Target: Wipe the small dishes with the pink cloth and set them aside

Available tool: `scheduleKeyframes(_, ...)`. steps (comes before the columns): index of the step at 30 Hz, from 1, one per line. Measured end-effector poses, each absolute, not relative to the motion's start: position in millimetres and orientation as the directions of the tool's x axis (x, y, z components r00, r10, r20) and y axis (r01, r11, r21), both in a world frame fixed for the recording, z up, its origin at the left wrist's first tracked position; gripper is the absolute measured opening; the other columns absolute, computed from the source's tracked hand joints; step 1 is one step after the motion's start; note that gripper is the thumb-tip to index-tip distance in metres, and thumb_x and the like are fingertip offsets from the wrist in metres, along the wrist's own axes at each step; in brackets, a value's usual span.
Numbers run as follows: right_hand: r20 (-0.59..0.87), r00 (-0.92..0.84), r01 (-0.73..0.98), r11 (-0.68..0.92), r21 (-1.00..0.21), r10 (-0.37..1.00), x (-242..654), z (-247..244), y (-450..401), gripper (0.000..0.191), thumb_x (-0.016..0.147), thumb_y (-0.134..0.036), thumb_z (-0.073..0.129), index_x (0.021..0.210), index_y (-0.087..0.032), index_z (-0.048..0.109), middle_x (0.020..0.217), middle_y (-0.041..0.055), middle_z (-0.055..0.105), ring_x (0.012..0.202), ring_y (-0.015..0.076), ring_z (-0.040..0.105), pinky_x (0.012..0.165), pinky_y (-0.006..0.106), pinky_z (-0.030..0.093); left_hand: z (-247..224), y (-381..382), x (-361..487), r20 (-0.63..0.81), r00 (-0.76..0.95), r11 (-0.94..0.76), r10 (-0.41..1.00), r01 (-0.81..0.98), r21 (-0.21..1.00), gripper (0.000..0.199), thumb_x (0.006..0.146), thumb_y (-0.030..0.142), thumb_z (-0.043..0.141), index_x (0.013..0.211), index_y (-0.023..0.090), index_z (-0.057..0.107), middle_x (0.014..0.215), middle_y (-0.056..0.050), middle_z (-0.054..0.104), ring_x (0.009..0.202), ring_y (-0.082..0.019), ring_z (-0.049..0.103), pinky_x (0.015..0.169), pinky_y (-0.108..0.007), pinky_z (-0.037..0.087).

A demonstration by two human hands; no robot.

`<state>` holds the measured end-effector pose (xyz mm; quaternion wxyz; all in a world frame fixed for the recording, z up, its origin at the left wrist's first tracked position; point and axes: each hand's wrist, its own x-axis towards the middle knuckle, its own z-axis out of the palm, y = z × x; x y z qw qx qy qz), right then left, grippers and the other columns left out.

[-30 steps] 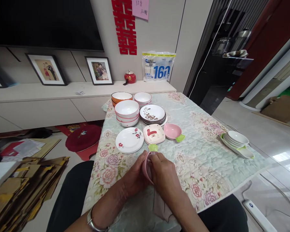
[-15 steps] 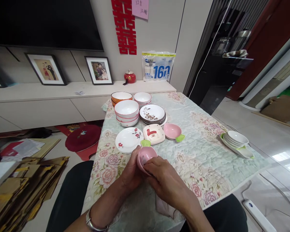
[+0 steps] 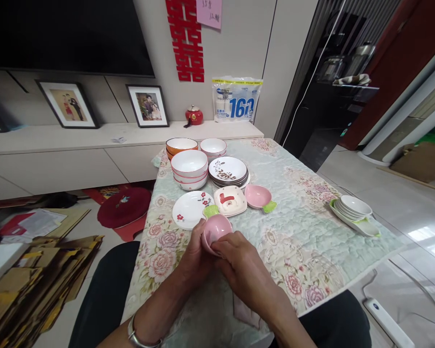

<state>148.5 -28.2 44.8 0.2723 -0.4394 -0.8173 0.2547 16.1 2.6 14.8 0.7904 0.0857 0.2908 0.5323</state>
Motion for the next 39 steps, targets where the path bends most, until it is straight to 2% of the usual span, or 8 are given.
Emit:
scheduleKeyframes(7, 0.272, -0.454, 0.691, 0.528, -0.493, 0.848, 160.4, 44.9, -22.2, 0.019, 0.092, -0.009, 0.05, 0.097, -0.021, 0.065, 0.092, 0.0053, 0.062, 0.09, 0.0217, 0.055, 0.074, 0.033, 0.048, 13.9, 7.3, 12.9, -0.329, 0.336, 0.45, 0.883, -0.807, 0.384, 0.036, 0.079, 0.048, 0.068, 0.093, 0.015, 0.065, 0.079, -0.003, 0.067, 0.071, -0.017, 0.059, 0.071, -0.031, 0.05)
scheduleKeyframes(12, 0.329, -0.447, 0.715, 0.554, -0.427, 0.832, 174.6, 37.6, -16.4, 0.023, 0.088, -0.004, 0.047, 0.092, -0.019, 0.064, 0.089, 0.0053, 0.061, 0.086, 0.0203, 0.054, 0.072, 0.032, 0.045, 10.6, 7.1, 9.2, -0.288, 0.32, 0.424, 0.902, -0.779, 0.462, 0.031, 0.079, 0.039, 0.073, 0.099, 0.016, 0.065, 0.089, -0.004, 0.067, 0.082, -0.018, 0.061, 0.078, -0.03, 0.05)
scheduleKeyframes(17, 0.223, -0.374, 0.735, 0.434, -0.52, 0.9, 187.7, 30.3, -9.0, 0.023, 0.086, -0.006, 0.052, 0.095, -0.022, 0.065, 0.093, 0.0033, 0.059, 0.086, 0.0176, 0.057, 0.074, 0.03, 0.045, 6.1, 7.2, 9.8, -0.156, 0.288, 0.325, 0.945, -0.766, 0.555, 0.037, 0.074, 0.02, 0.074, 0.109, 0.017, 0.062, 0.094, -0.004, 0.066, 0.086, -0.018, 0.061, 0.08, -0.03, 0.049)
scheduleKeyframes(23, 0.101, -0.421, 0.604, 0.362, -0.71, 0.901, 192.3, 36.8, -5.2, 0.024, 0.099, -0.027, 0.046, 0.09, -0.024, 0.069, 0.094, 0.0029, 0.062, 0.086, 0.0163, 0.06, 0.078, 0.029, 0.048, 3.2, 3.8, 12.7, -0.129, 0.227, 0.256, 0.965, -0.725, 0.639, 0.046, 0.067, 0.011, 0.07, 0.11, 0.021, 0.06, 0.091, 0.0, 0.063, 0.084, -0.016, 0.058, 0.075, -0.027, 0.046)
scheduleKeyframes(26, 0.124, -0.302, 0.648, 0.299, -0.7, 0.945, 187.3, 25.1, -0.5, 0.025, 0.095, -0.028, 0.05, 0.078, -0.022, 0.066, 0.084, 0.0028, 0.062, 0.083, 0.0176, 0.06, 0.075, 0.03, 0.047, 5.2, 1.6, 13.2, -0.13, 0.214, 0.243, 0.968, -0.678, 0.694, 0.056, 0.061, 0.011, 0.074, 0.113, 0.022, 0.058, 0.091, 0.0, 0.063, 0.083, -0.016, 0.058, 0.073, -0.026, 0.045)
scheduleKeyframes(30, 0.135, -0.016, 0.752, 0.101, -0.652, 0.991, 182.1, 8.2, 5.3, 0.018, 0.086, -0.036, 0.061, 0.095, -0.02, 0.062, 0.088, 0.0038, 0.065, 0.079, 0.0207, 0.061, 0.07, 0.031, 0.045, 8.0, 0.1, 12.6, -0.093, 0.22, 0.22, 0.971, -0.671, 0.708, 0.068, 0.056, 0.014, 0.078, 0.119, 0.023, 0.054, 0.1, -0.002, 0.064, 0.09, -0.019, 0.059, 0.078, -0.029, 0.046)
scheduleKeyframes(34, 0.029, -0.076, 0.723, 0.075, -0.687, 0.997, 182.0, 6.6, 6.6, 0.024, 0.091, -0.043, 0.052, 0.087, -0.021, 0.061, 0.077, 0.0013, 0.066, 0.069, 0.0194, 0.059, 0.063, 0.029, 0.041, 10.4, -1.0, 12.3, -0.052, 0.256, 0.213, 0.965, -0.655, 0.725, 0.072, 0.058, 0.016, 0.08, 0.123, 0.023, 0.051, 0.102, -0.003, 0.063, 0.089, -0.019, 0.059, 0.077, -0.028, 0.047)
scheduleKeyframes(39, 0.1, 0.0, 0.64, 0.077, -0.765, 0.995, 186.7, 5.6, 11.0, 0.034, 0.093, -0.047, 0.047, 0.074, -0.02, 0.057, 0.067, -0.0012, 0.059, 0.065, 0.0164, 0.053, 0.06, 0.026, 0.038, 15.7, -3.1, 12.8, -0.055, 0.313, 0.251, 0.948, -0.632, 0.734, 0.081, 0.056, 0.015, 0.084, 0.127, 0.023, 0.046, 0.116, -0.006, 0.062, 0.103, -0.023, 0.059, 0.086, -0.031, 0.048)
